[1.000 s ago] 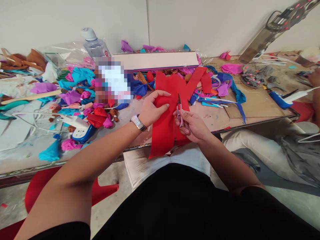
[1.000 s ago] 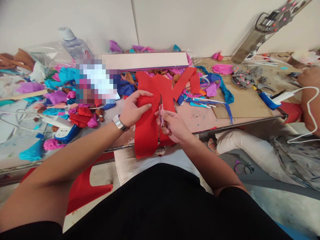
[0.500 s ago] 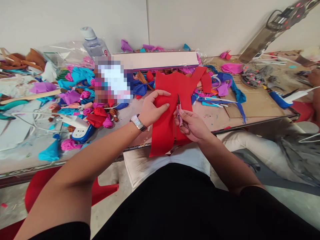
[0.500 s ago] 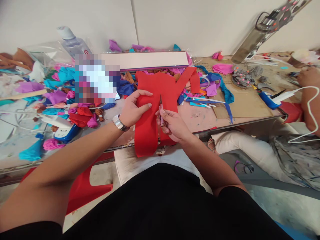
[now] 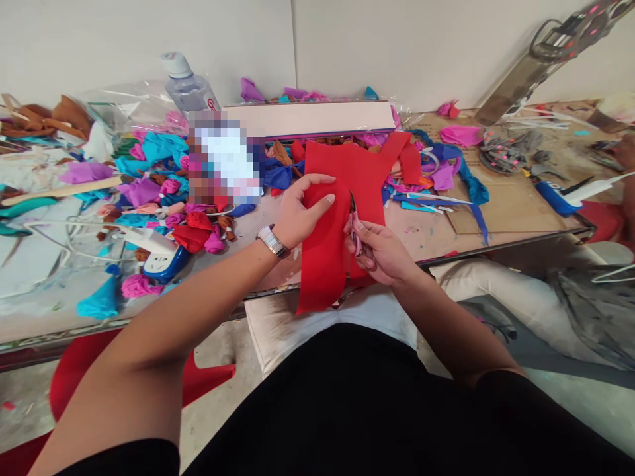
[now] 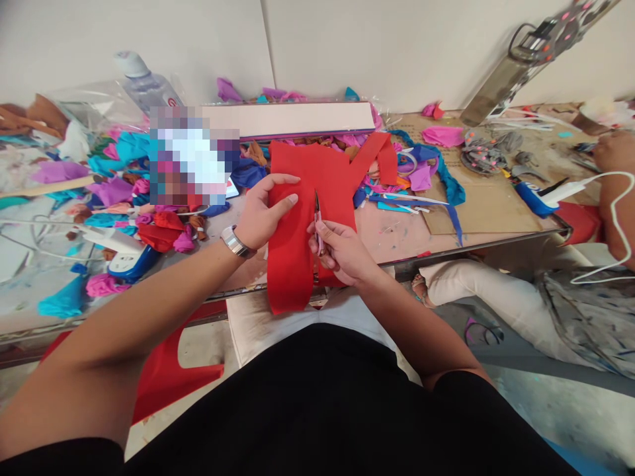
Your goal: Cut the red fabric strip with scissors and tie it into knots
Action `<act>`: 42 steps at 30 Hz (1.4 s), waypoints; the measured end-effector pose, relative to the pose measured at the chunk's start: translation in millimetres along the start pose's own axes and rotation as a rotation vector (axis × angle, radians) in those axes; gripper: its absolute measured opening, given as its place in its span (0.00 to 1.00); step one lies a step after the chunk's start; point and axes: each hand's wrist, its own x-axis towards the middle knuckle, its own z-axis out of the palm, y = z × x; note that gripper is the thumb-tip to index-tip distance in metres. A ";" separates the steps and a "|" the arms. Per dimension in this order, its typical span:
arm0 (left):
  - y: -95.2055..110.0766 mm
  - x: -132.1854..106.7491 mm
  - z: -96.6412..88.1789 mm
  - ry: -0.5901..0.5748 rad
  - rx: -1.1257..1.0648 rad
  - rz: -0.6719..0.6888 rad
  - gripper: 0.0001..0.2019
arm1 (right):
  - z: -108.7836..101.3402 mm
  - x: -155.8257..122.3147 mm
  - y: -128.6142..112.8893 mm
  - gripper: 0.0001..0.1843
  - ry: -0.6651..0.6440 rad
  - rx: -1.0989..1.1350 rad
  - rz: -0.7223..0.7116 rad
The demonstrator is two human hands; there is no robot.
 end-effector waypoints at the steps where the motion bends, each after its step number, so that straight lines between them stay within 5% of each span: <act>1: -1.3 0.7 -0.1 0.016 -0.002 -0.007 0.15 | 0.4 -0.4 -0.3 0.24 -0.002 0.003 0.003; 42: -10.6 4.7 -3.8 -0.019 -0.019 0.038 0.29 | -1.2 -38.7 -1.3 0.19 -0.087 0.060 0.110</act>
